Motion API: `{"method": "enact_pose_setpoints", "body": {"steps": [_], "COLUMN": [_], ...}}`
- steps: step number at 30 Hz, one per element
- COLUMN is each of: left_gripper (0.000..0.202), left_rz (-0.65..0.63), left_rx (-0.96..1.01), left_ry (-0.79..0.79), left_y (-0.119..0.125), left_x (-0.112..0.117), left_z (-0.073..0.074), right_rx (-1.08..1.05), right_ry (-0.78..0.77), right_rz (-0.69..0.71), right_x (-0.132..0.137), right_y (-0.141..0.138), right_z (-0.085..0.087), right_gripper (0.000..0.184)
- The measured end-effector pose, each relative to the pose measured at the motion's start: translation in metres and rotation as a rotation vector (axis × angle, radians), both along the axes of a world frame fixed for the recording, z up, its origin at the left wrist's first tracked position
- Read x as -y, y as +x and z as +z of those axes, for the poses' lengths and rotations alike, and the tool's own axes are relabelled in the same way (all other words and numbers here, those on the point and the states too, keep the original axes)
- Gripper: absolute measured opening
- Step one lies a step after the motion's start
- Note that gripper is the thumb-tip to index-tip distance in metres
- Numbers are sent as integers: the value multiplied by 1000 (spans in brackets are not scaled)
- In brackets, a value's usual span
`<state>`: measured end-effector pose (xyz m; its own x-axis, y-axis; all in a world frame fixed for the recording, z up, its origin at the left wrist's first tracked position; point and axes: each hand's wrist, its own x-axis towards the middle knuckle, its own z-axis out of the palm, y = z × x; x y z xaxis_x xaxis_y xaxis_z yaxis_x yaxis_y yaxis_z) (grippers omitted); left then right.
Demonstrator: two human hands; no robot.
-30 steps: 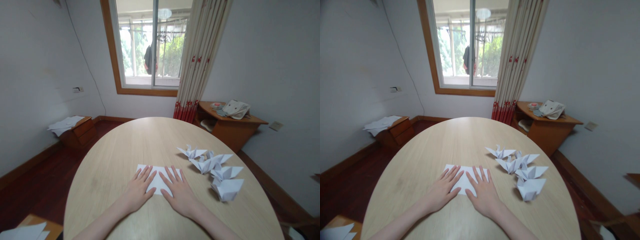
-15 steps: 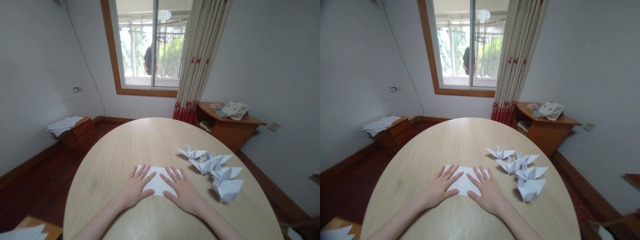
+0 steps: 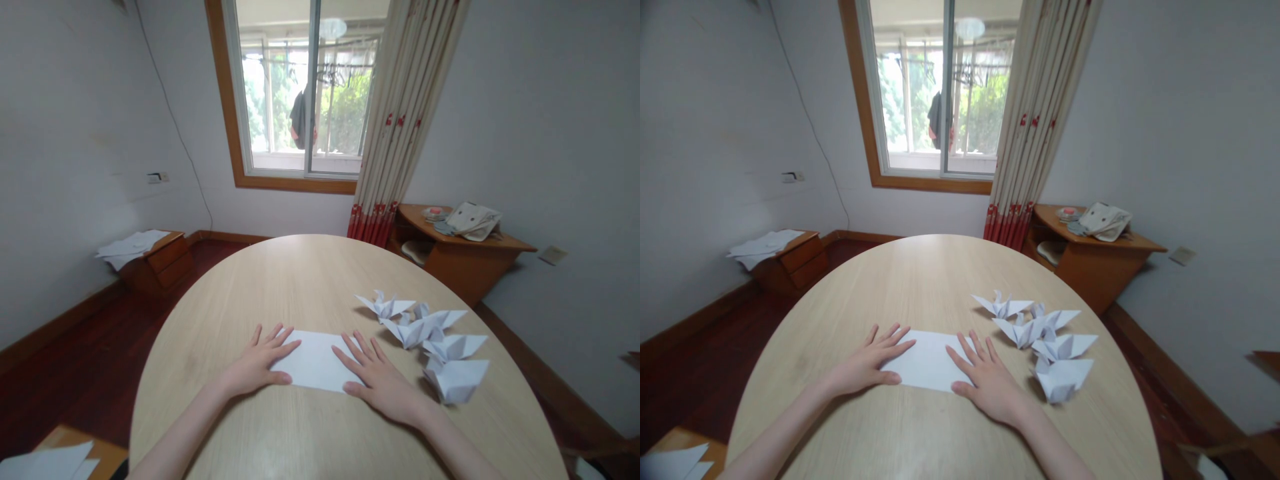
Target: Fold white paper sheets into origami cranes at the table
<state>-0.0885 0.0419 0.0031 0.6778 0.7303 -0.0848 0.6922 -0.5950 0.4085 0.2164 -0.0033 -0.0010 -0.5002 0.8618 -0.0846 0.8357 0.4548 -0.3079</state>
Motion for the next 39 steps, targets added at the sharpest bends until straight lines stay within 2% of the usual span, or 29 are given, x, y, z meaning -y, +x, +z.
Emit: {"method": "enact_pose_setpoints", "body": {"steps": [6, 10, 20, 24, 30, 34, 39], "left_gripper": [73, 73, 78, 77, 72, 65, 72], "left_rz": [18, 18, 31, 78, 153, 219, 128], "left_rx": [66, 69, 97, 107, 141, 137, 83], "left_ry": [-53, -81, -106, -107, -51, 93, 229], "left_y": [-12, -16, -15, -14, -8, 2, 19], "left_x": [-4, -5, -3, 0, 8, 12, 17], "left_z": [1, 2, 4, 7, 10, 6, -1], "right_rx": [-17, 2, -7, -19, -16, -23, -34], "right_ry": [-2, -20, -16, 31, 58, 28, 65], "right_rz": [3, -12, -54, -66, -68, -85, -120], "right_x": [-1, -1, 3, 5, 7, 8, 7], "right_y": [21, 28, 25, 22, 16, 12, 3], "right_z": [-12, -13, -16, -17, -7, 5, 13], "right_gripper": [65, 67, 67, 68, 71, 66, 61]}}
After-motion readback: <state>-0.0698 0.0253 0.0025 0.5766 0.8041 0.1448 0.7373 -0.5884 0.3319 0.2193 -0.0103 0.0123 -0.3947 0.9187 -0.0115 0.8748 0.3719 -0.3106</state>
